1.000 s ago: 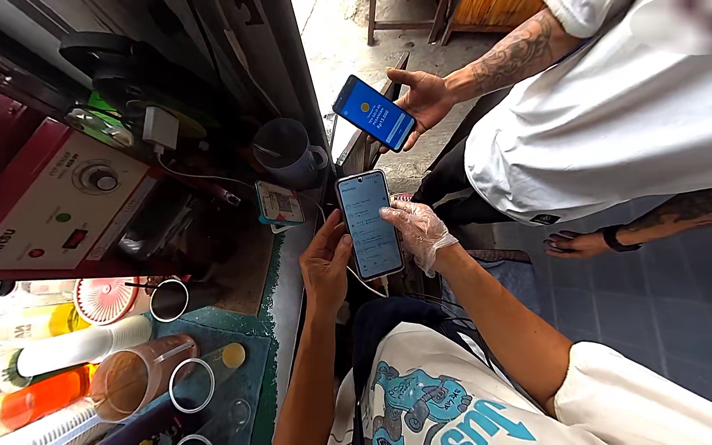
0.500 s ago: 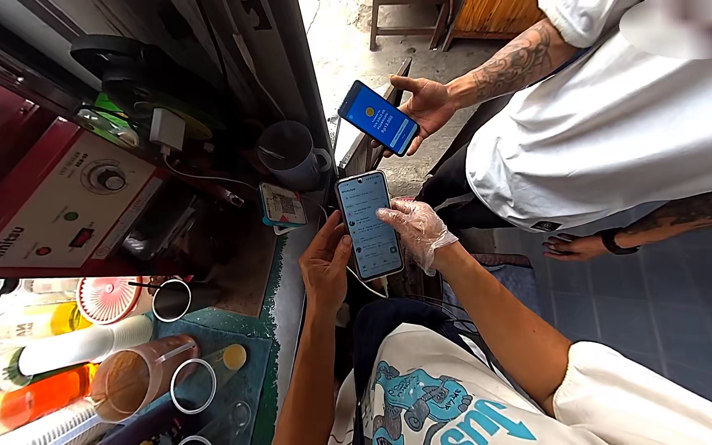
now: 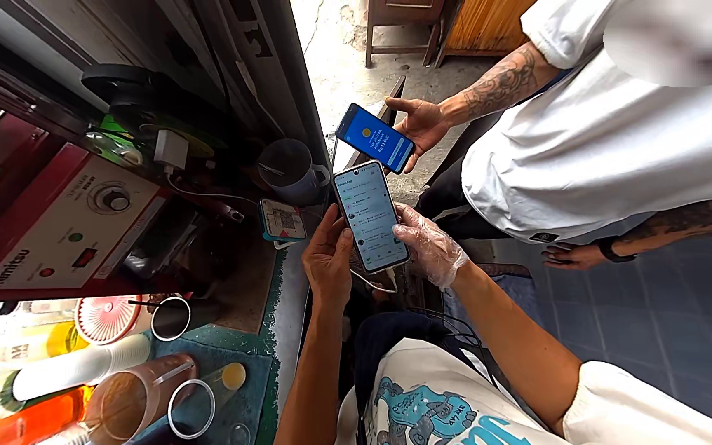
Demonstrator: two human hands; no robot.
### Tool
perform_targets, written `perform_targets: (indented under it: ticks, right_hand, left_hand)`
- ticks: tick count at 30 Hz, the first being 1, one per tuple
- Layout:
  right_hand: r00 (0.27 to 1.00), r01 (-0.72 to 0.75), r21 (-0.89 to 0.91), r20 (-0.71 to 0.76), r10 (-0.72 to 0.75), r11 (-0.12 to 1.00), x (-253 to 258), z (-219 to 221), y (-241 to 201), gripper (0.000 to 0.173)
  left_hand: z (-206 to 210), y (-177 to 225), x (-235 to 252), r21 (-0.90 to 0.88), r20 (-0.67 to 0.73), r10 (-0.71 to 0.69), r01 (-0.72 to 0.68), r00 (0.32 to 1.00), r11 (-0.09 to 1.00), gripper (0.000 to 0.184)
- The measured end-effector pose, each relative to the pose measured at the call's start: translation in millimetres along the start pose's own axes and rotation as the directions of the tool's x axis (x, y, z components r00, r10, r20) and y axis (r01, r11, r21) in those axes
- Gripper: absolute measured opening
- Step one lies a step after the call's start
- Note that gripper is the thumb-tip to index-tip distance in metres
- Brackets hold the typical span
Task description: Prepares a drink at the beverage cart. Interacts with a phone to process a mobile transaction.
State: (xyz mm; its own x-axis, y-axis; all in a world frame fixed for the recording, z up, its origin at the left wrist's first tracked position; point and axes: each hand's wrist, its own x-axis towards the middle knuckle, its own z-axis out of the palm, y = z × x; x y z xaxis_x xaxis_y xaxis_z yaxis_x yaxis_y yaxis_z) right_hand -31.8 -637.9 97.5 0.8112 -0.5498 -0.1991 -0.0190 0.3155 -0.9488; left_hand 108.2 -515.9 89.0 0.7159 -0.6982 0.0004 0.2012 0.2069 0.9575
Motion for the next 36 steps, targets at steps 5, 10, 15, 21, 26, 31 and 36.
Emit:
perform_targets:
  ticks: [5, 10, 15, 21, 26, 31, 36]
  right_hand:
    - [0.999, 0.029, 0.045, 0.032, -0.031, 0.999, 11, -24, -12, 0.064]
    - [0.997, 0.060, -0.006, 0.045, -0.060, 0.998, 21, -51, -26, 0.069]
    - [0.988, 0.131, 0.000, 0.080, -0.131, 0.991, 23, -63, -28, 0.072]
    - [0.979, 0.181, -0.047, 0.101, -0.175, 0.982, 30, -73, -30, 0.071]
    - [0.990, 0.140, -0.154, 0.052, -0.133, 0.978, 37, -75, -46, 0.076]
    - [0.991, 0.129, -0.197, 0.007, -0.130, 0.972, 44, -70, -59, 0.075]
    - [0.986, 0.166, -0.193, 0.013, -0.167, 0.967, 44, -67, -61, 0.072]
  left_hand:
    - [27, -4, 23, -0.110, -0.034, 0.015, -0.019, 0.999, 0.994, 0.050]
    - [49, -5, 36, -0.145, -0.011, 0.002, -0.004, 1.000, 0.989, 0.050]
    - [58, -3, 41, -0.152, 0.016, 0.022, -0.020, 1.000, 0.988, 0.049]
    - [65, -9, 45, -0.195, 0.014, 0.016, -0.013, 1.000, 0.981, 0.052]
    - [72, -16, 47, -0.274, -0.034, -0.017, 0.007, 0.999, 0.962, 0.056]
    - [79, -15, 49, -0.300, -0.040, -0.025, 0.012, 0.999, 0.954, 0.055]
    - [80, -14, 49, -0.307, -0.042, -0.029, 0.015, 0.999, 0.952, 0.052]
